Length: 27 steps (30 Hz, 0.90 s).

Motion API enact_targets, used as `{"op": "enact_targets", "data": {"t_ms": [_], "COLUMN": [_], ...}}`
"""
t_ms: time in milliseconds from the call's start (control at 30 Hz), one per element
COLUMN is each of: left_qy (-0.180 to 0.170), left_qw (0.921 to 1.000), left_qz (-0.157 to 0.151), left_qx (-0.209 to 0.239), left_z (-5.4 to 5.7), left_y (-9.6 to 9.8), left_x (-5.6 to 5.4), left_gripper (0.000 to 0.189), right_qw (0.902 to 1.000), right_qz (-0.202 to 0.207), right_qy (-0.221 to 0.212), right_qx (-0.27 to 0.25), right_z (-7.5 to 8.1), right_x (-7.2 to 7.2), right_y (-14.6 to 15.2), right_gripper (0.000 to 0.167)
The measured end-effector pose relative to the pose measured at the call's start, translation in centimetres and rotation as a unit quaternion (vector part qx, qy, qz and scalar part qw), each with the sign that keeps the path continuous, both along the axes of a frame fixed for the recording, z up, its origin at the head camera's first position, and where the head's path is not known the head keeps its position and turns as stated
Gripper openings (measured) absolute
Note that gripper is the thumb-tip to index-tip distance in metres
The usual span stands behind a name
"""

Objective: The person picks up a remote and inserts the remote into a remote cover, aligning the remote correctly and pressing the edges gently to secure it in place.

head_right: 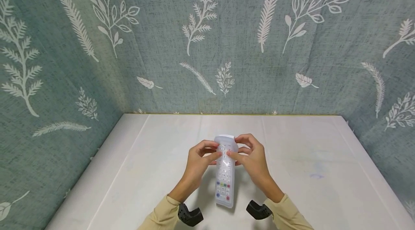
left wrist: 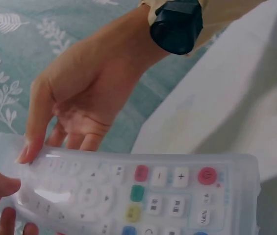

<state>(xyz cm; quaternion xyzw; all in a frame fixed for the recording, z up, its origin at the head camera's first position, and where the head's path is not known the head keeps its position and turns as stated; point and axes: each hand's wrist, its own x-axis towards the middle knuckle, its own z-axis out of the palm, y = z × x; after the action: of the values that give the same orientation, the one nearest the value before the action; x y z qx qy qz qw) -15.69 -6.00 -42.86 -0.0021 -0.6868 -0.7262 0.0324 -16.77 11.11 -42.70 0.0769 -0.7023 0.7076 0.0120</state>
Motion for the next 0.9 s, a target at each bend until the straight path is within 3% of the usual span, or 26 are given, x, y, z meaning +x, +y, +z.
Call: {"op": "enact_targets", "data": {"t_ms": [400, 900], "left_qy": [0.037, 0.019], "left_qw": [0.9970, 0.9986], "left_qz": [-0.018, -0.025], "left_qx": [-0.065, -0.042], "left_z": [0.56, 0.38], "left_y": [0.56, 0.62], "left_x": [0.50, 0.20], "left_gripper": [0.046, 0.051], "right_qw": [0.9996, 0.9983], "right_qz": [0.000, 0.024], "right_qy": [0.025, 0.047], "right_qx": [-0.013, -0.026], "right_z": [0.38, 0.69], "right_x": [0.06, 0.45], "right_y": [0.16, 0.21], "right_gripper": [0.041, 0.037]}}
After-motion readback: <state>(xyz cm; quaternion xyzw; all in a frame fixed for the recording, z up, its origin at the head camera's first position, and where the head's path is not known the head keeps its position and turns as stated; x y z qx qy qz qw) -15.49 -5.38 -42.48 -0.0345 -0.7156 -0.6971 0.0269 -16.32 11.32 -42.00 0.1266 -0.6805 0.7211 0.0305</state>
